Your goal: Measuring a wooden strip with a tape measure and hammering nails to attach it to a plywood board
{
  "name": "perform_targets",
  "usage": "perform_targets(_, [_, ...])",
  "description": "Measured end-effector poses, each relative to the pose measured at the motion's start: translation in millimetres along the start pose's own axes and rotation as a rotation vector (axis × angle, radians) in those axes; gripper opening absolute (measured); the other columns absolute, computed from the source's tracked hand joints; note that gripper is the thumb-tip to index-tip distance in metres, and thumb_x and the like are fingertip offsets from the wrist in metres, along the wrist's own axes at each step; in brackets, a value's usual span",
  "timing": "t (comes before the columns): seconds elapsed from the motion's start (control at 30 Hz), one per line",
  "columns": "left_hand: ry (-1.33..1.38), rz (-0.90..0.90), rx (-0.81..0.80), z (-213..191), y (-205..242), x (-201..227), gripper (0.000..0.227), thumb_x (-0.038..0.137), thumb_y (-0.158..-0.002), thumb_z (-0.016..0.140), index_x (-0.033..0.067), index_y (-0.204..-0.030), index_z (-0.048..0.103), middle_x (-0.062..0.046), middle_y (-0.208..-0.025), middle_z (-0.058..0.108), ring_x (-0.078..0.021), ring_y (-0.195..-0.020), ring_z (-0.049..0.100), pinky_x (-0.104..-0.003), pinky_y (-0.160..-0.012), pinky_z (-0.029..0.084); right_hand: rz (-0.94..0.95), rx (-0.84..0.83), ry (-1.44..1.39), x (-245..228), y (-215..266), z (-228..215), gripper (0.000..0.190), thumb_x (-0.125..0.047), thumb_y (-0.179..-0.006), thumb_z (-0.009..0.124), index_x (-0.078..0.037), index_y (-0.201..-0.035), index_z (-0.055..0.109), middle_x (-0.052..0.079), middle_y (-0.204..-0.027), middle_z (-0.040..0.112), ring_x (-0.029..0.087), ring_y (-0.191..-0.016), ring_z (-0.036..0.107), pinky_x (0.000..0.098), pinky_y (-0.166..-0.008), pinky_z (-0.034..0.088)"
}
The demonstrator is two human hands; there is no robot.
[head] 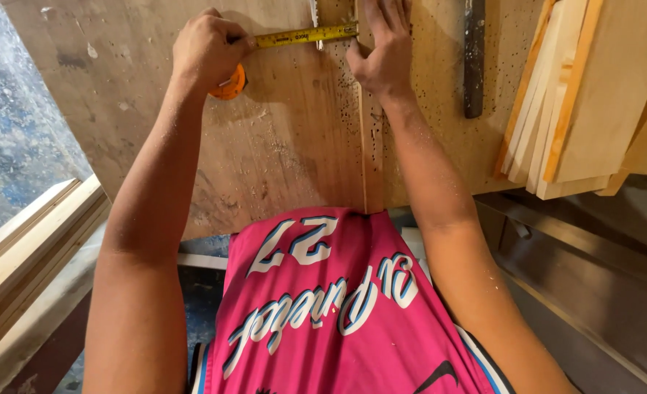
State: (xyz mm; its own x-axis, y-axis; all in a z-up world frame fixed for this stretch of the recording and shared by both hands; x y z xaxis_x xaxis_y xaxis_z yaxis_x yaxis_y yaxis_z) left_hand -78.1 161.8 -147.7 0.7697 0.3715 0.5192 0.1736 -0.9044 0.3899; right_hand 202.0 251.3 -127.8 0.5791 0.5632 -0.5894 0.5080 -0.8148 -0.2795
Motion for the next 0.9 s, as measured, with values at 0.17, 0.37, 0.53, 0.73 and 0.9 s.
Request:
perform_targets(0.17, [-0.003, -0.014, -0.051, -1.1, -1.7, 1.9, 0.015, 0.036, -0.099, 0.073, 0.0251, -0.1, 0.083, -0.001, -0.094, 0.057, -0.0241, -0.08, 0.057, -0.044, -0.064, 0.047, -0.014, 0.01, -0.015, -5.2, -1.7, -6.1, 0.08, -0.005, -0.078, 0.068, -0.007, -0.153, 0.042, 0.018, -0.152, 0.056, 0.035, -0.144, 0.055, 0.0484, -0.128, 0.04])
perform_targets(0.37, [0.015, -0.017, -0.038, -2.9, -0.3, 3.9, 0.016, 0.035, -0.099, 0.073, 0.0235, -0.102, 0.084, -0.001, -0.097, 0.06, -0.0247, -0.081, 0.058, -0.043, -0.063, 0.048, -0.002, -0.002, -0.032, -5.7, 0.4, -8.3, 0.078, -0.007, -0.079, 0.069, -0.01, -0.153, 0.043, 0.015, -0.149, 0.057, 0.033, -0.137, 0.06, 0.0461, -0.114, 0.059])
perform_targets(0.53, [0.001, 0.009, -0.015, 0.6, -2.0, 0.7, 0.015, 0.035, -0.099, 0.075, 0.024, -0.103, 0.085, -0.001, -0.095, 0.059, -0.0247, -0.082, 0.058, -0.043, -0.065, 0.049, -0.032, 0.041, -0.032, 1.4, 5.8, -0.4, 0.075, -0.008, -0.085, 0.062, -0.015, -0.156, 0.04, 0.015, -0.147, 0.059, 0.025, -0.116, 0.079, 0.0325, -0.092, 0.075])
perform_targets(0.73, [0.018, 0.008, -0.023, -0.9, -0.3, -2.4, 0.015, 0.034, -0.098, 0.075, 0.0214, -0.098, 0.084, 0.0, -0.092, 0.055, -0.0224, -0.079, 0.056, -0.042, -0.061, 0.046, -0.032, 0.04, -0.031, -0.1, 4.1, 1.2, 0.077, -0.011, -0.081, 0.067, -0.01, -0.153, 0.041, 0.015, -0.145, 0.062, 0.031, -0.135, 0.063, 0.0461, -0.117, 0.057])
perform_targets(0.9, [0.027, -0.023, -0.04, -1.9, 0.5, -4.4, 0.014, 0.034, -0.099, 0.076, 0.0221, -0.098, 0.084, 0.001, -0.094, 0.058, -0.0217, -0.079, 0.057, -0.041, -0.062, 0.048, 0.001, 0.028, -0.021, 0.0, 6.2, 3.4, 0.074, -0.008, -0.08, 0.069, -0.008, -0.151, 0.045, 0.017, -0.146, 0.061, 0.033, -0.137, 0.06, 0.0478, -0.12, 0.052])
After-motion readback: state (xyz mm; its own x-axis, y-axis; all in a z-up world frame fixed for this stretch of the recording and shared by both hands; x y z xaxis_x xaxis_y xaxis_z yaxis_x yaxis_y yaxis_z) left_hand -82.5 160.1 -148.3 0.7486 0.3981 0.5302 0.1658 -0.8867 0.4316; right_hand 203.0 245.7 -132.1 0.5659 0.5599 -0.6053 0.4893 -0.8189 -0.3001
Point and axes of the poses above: each hand's wrist, its own y-axis away from the middle knuckle, its own z-axis out of the palm, x = y × z, the point moved 8 cm from there along -y, towards the middle knuckle
